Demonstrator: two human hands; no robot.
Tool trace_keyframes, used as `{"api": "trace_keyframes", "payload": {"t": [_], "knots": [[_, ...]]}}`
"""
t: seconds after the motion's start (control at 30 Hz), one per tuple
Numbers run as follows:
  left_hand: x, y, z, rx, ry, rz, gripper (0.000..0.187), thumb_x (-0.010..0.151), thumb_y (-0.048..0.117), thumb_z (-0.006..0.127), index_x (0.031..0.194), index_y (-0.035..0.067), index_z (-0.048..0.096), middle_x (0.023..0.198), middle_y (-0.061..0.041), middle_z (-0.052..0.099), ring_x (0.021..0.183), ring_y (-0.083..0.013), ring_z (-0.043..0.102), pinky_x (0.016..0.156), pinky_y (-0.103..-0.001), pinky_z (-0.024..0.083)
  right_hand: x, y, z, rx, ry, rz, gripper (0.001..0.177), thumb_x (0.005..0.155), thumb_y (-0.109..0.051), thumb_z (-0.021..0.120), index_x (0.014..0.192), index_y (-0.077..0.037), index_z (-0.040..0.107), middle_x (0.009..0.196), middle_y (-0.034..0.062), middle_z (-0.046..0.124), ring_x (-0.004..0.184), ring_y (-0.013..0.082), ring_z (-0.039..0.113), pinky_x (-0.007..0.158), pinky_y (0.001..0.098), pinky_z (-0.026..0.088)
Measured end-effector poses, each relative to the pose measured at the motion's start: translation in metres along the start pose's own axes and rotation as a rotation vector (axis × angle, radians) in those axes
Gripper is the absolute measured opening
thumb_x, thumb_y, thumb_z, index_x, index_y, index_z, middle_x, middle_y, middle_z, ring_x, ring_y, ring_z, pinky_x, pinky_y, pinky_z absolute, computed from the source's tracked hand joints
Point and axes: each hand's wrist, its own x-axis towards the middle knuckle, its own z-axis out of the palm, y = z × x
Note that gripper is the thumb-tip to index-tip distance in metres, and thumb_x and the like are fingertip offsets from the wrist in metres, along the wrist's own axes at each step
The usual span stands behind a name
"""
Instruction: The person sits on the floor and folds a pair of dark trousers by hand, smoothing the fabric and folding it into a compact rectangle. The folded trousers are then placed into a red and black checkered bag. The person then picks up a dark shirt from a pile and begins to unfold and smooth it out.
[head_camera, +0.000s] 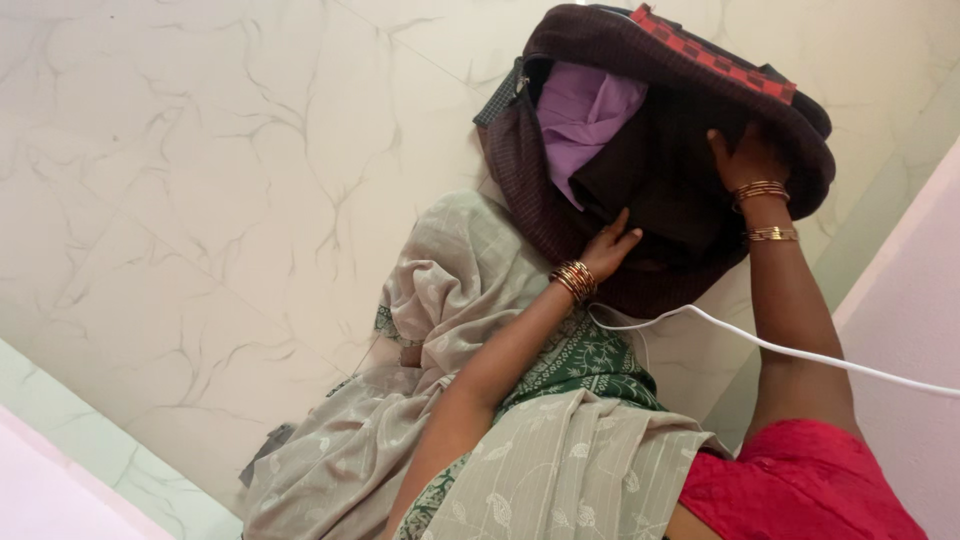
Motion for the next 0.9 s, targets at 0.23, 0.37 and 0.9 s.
{"api": "trace_keyframes", "payload": {"t": [0.23, 0.37, 0.9], "knots": [[-0.020, 0.035, 0.021, -0.111, -0.142, 0.104, 0.091, 0.102, 0.060, 0.046, 0.166, 0.006, 0.009, 0.170, -0.028, 0.018, 0.159, -0.0383, 0.014, 0.126, -0.042, 0.016, 0.038, 0.019, 0.018, -0.028, 0.259, -0.477, 0.046, 0.112, -0.038, 0.059, 0.142, -0.004, 0.061, 0.143, 0.0268, 0.060, 0.128, 0.0492, 0.054, 0.105, 0.0590, 0.044], [-0.023, 0.028, 0.020, 0.164, -0.198, -0.006, 0.100, 0.096, 0.062, 0.051, 0.167, 0.009, 0.005, 0.161, -0.036, 0.024, 0.152, -0.0443, 0.022, 0.124, -0.043, 0.022, 0.042, 0.018, 0.013, -0.230, 0.370, -0.582, 0.043, 0.114, -0.037, 0.058, 0.141, -0.003, 0.061, 0.149, 0.0255, 0.058, 0.135, 0.0473, 0.052, 0.112, 0.0593, 0.039], [-0.088, 0.100, -0.032, 1.268, -0.023, 0.097, 0.108, 0.081, 0.056, 0.070, 0.162, 0.027, 0.004, 0.126, -0.018, 0.068, 0.137, -0.0394, 0.050, 0.124, -0.063, 0.010, -0.031, -0.060, 0.072, -0.004, 0.268, -0.299, 0.066, 0.108, -0.049, 0.049, 0.163, -0.015, 0.038, 0.168, 0.0261, 0.027, 0.151, 0.0552, 0.022, 0.116, 0.0772, 0.012]]}}
